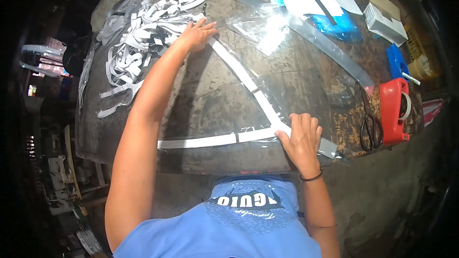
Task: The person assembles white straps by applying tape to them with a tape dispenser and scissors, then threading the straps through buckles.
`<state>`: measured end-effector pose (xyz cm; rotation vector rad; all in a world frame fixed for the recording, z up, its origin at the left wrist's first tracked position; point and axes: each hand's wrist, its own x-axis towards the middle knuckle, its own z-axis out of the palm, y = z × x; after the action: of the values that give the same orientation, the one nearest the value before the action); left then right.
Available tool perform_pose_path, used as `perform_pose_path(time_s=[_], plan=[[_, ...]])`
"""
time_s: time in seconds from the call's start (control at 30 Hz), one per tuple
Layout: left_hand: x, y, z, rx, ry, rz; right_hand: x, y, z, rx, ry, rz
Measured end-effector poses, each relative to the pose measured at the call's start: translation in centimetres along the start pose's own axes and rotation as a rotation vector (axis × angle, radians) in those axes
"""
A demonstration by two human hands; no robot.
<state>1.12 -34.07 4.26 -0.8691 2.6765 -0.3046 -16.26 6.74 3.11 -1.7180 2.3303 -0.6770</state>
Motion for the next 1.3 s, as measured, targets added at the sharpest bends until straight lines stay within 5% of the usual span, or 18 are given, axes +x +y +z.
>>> perform_pose_path(time_s=[0.17, 0.3, 0.57, 0.9, 1.3], plan=[[1.8, -0.8, -0.3, 0.112, -0.292, 0.001, 0.2, -0.3, 0.1, -0.001, -0.042, 0.03], [-1.0, -1.9, -0.8, -0.082, -0.17, 0.034, 0.2, 0.1, 0.3, 0.002, -0.025, 0.022], [-1.6, -1.8, -0.9, 0.032, -0.308, 0.032, 0.2, 0.4, 0.8, -0.01, -0.033, 0.019], [-0.8, -5.0, 0.7, -0.295, -0.401, 0.088, 0.5, -0.3, 0.1, 0.021, -0.045, 0.02], [-3.4, -3.2, -0.8, -0.05, -0.336, 0.043, 0.7, -0.6, -0.2, 0.031, -0.076, 0.061]])
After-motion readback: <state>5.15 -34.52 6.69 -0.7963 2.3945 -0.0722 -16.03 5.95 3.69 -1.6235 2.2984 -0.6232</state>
